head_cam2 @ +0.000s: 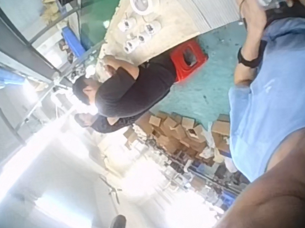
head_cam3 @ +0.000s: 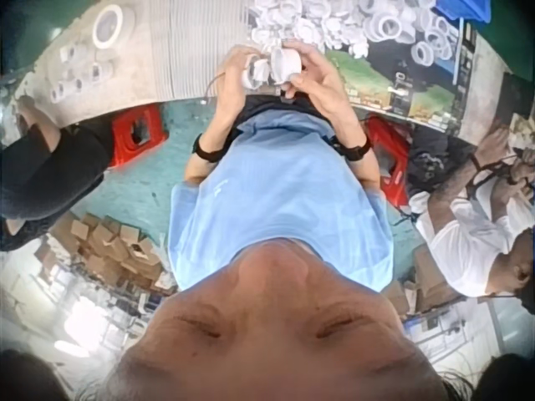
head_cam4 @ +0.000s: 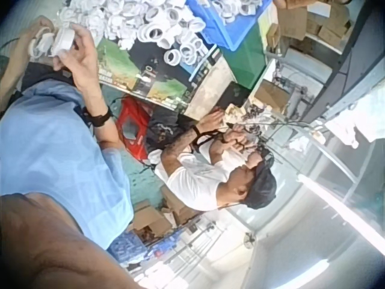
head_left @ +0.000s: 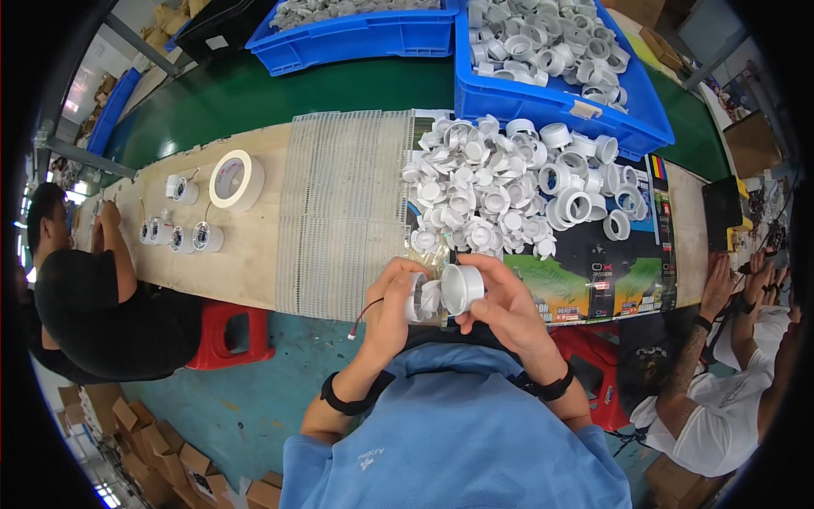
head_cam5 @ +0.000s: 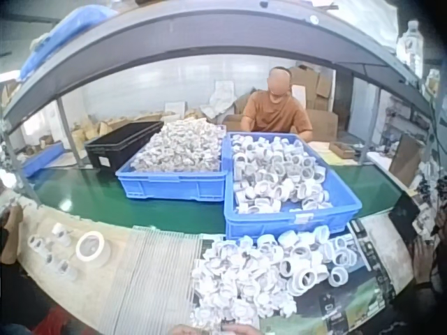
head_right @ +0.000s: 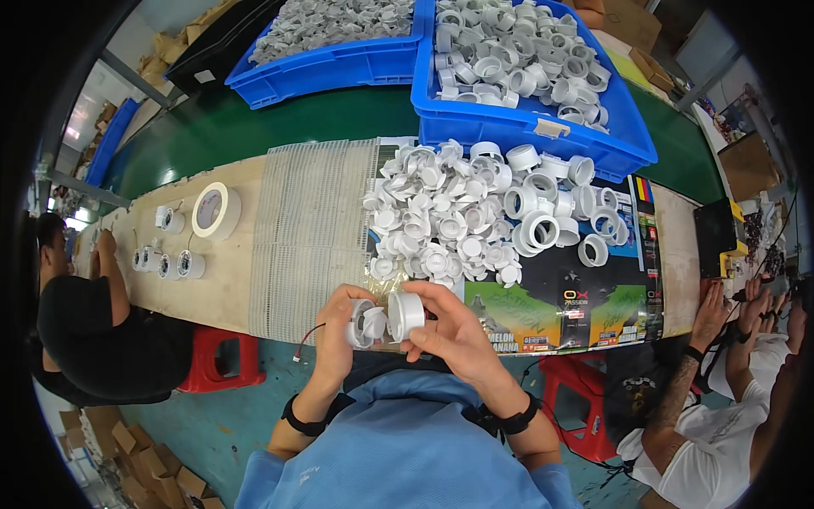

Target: The worker is assembling small white plastic electronic housings, inserting circuit boards and connecting red and black wires on a factory assembly line.

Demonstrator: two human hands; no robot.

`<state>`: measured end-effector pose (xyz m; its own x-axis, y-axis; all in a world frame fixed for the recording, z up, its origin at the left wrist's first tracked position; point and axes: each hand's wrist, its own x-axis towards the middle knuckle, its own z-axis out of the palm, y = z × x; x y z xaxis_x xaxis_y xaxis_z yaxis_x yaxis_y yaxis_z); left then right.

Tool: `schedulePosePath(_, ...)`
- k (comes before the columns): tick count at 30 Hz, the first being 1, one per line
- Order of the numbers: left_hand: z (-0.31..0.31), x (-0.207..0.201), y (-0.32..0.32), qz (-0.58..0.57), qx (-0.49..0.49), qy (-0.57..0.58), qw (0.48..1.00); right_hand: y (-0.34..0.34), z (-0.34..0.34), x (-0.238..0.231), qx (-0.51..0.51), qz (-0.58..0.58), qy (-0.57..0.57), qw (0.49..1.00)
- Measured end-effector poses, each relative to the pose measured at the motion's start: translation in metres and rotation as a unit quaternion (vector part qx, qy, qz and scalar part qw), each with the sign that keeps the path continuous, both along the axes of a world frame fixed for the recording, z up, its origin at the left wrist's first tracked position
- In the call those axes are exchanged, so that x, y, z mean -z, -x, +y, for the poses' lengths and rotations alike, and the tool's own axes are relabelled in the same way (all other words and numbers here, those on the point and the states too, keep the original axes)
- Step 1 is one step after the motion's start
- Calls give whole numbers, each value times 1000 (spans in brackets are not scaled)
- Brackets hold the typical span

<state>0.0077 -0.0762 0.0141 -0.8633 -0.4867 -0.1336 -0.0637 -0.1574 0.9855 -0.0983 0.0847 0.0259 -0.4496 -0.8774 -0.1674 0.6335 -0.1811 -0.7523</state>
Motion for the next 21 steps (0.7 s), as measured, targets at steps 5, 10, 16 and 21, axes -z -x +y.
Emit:
schedulePosePath(5,4,-4,-3,-16,-25,-14,999,-9,-3,-5,67,47,-1,997)
schedulePosePath(10,4,-8,-4,4,-43,134,990,-17,-3,4,29,151,-100,983)
schedulePosePath(16,7,-7,-7,73,-20,233,970,-19,-10,-3,-15,127,-153,980)
schedulePosePath(21,6,-14,-7,124,-4,291,948,-20,-6,-5,-37,140,-158,977)
